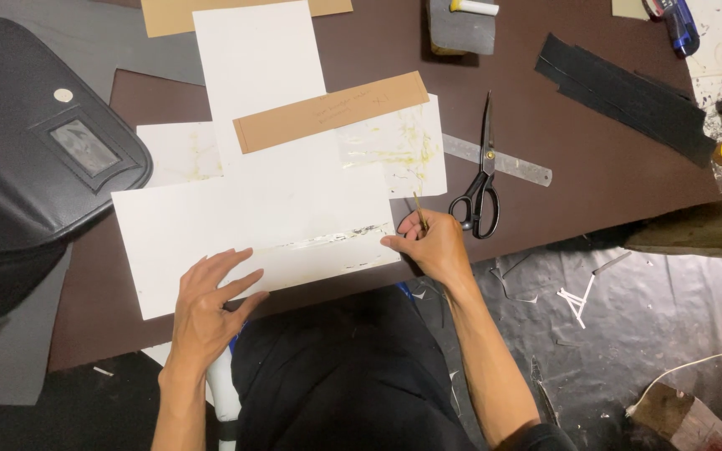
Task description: The person arranges and aligns several flat materials on a work table, including white sheets, a brown strip, and a gray strip. They move a black bag aside, pick up and place down various pieces, and use a small tool to press or mark the white sheet. The person then aligns the brown strip on the white sheet and continues to adjust the layout.
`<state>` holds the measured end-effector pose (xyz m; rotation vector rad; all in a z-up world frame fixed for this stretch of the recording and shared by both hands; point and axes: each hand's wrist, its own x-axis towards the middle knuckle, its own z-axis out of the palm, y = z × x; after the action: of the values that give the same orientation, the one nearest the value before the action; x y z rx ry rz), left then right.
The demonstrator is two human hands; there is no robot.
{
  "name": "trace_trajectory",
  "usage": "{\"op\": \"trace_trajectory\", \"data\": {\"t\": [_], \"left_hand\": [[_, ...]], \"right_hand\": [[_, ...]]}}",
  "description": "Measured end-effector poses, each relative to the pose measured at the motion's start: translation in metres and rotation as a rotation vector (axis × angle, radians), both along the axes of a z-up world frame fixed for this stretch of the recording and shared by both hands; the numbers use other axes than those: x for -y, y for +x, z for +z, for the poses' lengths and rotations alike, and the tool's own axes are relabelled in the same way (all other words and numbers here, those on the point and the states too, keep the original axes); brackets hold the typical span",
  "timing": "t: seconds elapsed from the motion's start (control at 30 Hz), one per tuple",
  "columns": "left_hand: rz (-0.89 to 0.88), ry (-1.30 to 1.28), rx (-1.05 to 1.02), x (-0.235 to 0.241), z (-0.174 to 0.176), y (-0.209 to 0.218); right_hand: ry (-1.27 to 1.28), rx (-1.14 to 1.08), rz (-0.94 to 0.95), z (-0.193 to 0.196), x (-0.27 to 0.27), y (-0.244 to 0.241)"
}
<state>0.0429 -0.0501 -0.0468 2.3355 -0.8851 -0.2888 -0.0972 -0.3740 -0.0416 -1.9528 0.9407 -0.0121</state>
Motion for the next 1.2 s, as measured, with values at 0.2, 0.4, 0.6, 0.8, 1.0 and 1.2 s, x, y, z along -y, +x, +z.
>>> {"op": "trace_trajectory", "data": {"t": [0.2, 0.4, 0.6, 0.8, 1.0, 1.2], "left_hand": [[0.012, 0.003, -0.004, 0.002, 0.002, 0.000], [0.012, -0.002, -0.003, 0.002, 0.003, 0.000], [0.003, 0.000, 0.004, 0.001, 0.000, 0.001], [0.003, 0.021, 0.032, 0.000, 0.000, -0.001], [-0.008, 0.048, 0.074, 0.001, 0.000, -0.001], [-0.024, 0.074, 0.138, -0.004, -0.006, -0.002]], "right_hand": [[0.000, 0.008, 0.001, -0.003, 0.000, 0.000], [0.003, 0.015, -0.002, 0.001, 0.000, 0.001], [0.008, 0.000, -0.004, 0.001, 0.001, 0.001], [-0.009, -0.024, 0.022, 0.006, 0.000, 0.004], [-0.040, -0.052, 0.056, 0.008, 0.002, 0.005], [-0.072, -0.057, 0.074, 0.011, -0.002, 0.006]]}}
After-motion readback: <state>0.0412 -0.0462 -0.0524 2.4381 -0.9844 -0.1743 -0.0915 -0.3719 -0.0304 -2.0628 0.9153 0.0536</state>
